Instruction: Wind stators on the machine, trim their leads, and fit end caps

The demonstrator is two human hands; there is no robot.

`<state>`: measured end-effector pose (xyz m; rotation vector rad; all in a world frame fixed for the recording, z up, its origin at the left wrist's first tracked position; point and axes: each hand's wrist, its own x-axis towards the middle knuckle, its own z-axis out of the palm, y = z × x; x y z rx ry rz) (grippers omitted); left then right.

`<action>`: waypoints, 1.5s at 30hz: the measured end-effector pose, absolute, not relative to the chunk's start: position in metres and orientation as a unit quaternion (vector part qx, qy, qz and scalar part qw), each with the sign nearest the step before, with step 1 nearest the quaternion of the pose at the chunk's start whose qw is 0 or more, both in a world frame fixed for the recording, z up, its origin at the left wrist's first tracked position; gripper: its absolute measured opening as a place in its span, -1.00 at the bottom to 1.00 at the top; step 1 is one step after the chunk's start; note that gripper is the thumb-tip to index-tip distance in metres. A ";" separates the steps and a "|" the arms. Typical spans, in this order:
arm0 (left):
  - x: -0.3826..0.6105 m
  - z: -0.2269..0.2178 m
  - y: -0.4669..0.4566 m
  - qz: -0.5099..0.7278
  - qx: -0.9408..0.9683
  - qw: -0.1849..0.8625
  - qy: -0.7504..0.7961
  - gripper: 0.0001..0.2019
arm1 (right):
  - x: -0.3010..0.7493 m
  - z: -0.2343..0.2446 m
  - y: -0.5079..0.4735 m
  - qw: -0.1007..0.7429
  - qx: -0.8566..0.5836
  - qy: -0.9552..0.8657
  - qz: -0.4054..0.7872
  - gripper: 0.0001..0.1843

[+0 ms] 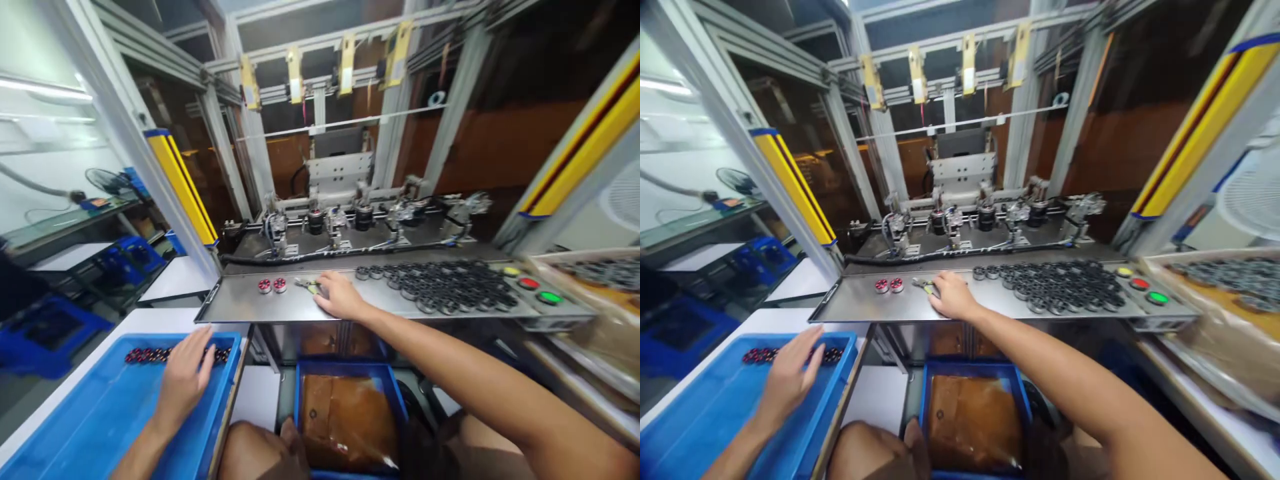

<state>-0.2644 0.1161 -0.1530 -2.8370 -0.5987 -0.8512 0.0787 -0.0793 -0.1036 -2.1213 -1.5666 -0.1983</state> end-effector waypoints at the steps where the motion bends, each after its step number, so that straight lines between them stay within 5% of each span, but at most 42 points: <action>1: -0.247 -0.142 0.121 -0.295 -0.932 0.034 -0.208 -0.51 | 0.078 -0.103 -0.080 0.243 -0.779 -0.573 -0.071 -0.65; 9: -0.106 -0.107 0.144 -0.259 -0.887 -0.271 -0.269 -0.63 | 0.078 -0.104 -0.087 0.210 -0.799 -0.560 -0.062 -0.62; 14: -0.097 -0.099 0.127 -0.299 -0.830 -0.368 -0.293 -0.65 | 0.077 -0.105 -0.089 0.236 -0.799 -0.552 -0.049 -0.67; 23: -0.175 -0.070 -0.019 -0.446 -0.738 -0.456 -0.220 -0.36 | 0.039 -0.061 -0.130 0.420 -0.713 -0.560 0.025 -0.61; 31: -0.200 -0.079 -0.143 -0.480 -0.746 -0.456 -0.071 -0.26 | -0.057 -0.046 -0.237 0.612 -0.504 -0.428 0.433 -0.63; 40: -0.188 -0.080 -0.161 -0.434 -0.687 -0.582 -0.031 -0.22 | -0.004 -0.072 -0.275 0.623 -0.345 -0.416 0.566 -0.65; 45: -0.186 -0.088 -0.159 -0.480 -0.725 -0.494 -0.002 -0.13 | -0.030 -0.104 -0.283 0.646 -0.370 -0.337 0.577 -0.62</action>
